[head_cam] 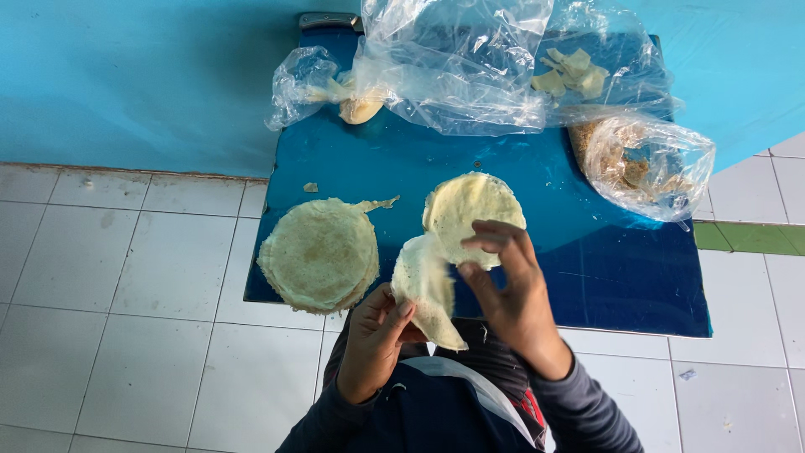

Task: The person sits at a small blue table and peels thin sheets one at a time off a stack of round flat cakes, tearing each delicate layer free by hand and setting it on the table. Plastic bags holding more dough and a brown powder sit at the edge of the table.

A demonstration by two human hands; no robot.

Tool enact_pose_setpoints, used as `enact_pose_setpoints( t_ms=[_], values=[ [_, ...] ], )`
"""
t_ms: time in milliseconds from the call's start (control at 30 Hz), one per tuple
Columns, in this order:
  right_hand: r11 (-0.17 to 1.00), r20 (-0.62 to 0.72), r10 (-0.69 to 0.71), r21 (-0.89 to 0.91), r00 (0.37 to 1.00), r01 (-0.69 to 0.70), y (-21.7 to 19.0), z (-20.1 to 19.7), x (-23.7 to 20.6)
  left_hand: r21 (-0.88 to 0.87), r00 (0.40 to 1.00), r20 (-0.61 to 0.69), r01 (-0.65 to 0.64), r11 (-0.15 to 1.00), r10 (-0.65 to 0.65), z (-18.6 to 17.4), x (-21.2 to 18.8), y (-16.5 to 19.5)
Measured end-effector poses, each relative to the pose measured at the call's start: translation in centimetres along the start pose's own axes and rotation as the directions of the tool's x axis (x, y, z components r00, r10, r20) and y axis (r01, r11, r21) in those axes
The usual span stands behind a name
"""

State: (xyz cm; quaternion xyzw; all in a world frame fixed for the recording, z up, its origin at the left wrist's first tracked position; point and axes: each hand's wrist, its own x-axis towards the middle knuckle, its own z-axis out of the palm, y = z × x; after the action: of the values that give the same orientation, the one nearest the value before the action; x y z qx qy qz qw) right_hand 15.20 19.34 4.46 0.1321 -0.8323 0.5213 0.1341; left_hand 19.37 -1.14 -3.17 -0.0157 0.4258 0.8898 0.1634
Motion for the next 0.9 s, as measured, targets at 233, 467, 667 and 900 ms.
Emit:
enact_pose_setpoints(
  t_ms=[233,467,667,900],
  values=[
    [0.994,0.184,-0.104,0.042,0.977,0.098,-3.0,1.4,-3.0,-0.004,0.996,0.025,-0.090,0.996,0.090,0.1,0.0,0.2],
    [0.995,0.146,0.087,0.039,0.985,-0.093,-2.3,1.4,-3.2,0.156,0.997,-0.008,-0.081,0.985,0.083,1.1,0.0,0.4],
    [0.976,0.224,0.119,0.151,0.967,-0.155,-1.4,1.7,-3.5,0.286,0.983,0.023,-0.183,0.941,0.184,0.8,-0.3,0.1],
    [0.936,0.271,0.170,0.257,0.948,-0.242,-0.8,2.0,-4.1,0.478,0.979,0.032,-0.190,0.858,0.200,0.3,-0.4,0.0]
  ],
)
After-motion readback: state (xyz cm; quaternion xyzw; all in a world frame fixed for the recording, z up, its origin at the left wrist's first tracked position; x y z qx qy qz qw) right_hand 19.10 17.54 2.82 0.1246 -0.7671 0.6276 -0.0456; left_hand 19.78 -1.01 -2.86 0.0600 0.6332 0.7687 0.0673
